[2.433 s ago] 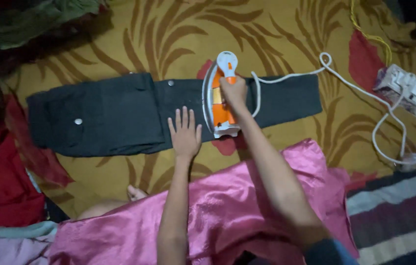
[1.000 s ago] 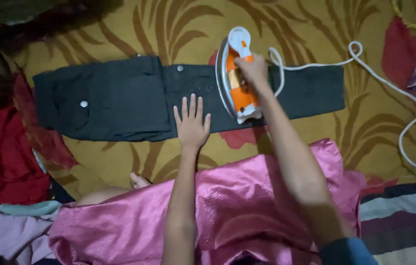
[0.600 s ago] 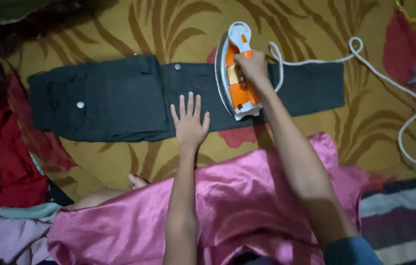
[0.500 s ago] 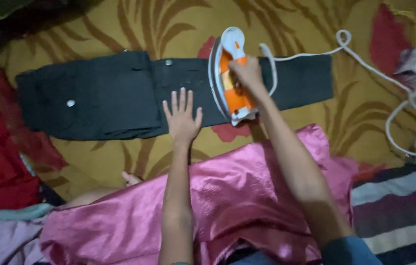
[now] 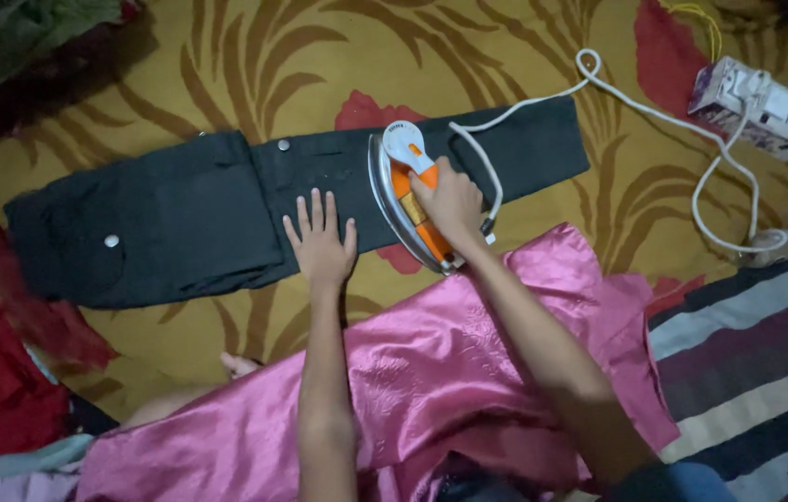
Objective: Ironing a pair of dark trousers on a patterned surface using an electric iron.
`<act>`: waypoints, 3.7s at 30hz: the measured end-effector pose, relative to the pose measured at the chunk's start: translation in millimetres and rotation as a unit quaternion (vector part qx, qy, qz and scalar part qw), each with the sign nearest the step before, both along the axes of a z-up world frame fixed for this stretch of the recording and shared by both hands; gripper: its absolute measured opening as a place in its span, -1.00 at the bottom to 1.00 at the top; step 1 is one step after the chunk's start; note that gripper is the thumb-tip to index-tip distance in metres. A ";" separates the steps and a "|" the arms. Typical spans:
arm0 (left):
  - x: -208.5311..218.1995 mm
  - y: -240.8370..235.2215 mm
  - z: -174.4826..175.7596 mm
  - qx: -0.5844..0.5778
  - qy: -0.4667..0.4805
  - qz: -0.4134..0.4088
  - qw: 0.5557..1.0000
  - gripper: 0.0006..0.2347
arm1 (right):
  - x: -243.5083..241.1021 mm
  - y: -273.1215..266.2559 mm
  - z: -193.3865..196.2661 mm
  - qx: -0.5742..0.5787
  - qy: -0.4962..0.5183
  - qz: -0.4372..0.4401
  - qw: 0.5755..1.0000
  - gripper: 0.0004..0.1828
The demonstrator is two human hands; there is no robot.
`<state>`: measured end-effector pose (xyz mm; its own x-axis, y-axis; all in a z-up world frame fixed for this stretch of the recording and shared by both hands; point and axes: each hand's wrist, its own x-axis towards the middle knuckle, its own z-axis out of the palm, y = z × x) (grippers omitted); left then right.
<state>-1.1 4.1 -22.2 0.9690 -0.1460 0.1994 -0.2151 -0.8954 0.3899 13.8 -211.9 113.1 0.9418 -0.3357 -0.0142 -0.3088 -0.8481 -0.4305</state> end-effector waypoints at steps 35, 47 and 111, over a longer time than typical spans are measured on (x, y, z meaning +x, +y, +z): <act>23.6 -53.5 10.0 -0.016 -0.019 -0.053 0.998 -0.45 | -5.4 -12.1 -11.1 -0.058 -0.055 -0.047 0.996 -0.52; 18.4 -62.4 2.7 -0.025 -0.018 -0.067 0.997 -0.48 | 4.3 -11.7 -9.9 -0.047 -0.036 -0.065 0.996 -0.51; 24.2 -59.9 17.1 -0.027 -0.019 -0.044 0.998 -0.44 | 129.2 -104.3 -29.0 -0.064 -0.069 -0.084 0.992 -0.46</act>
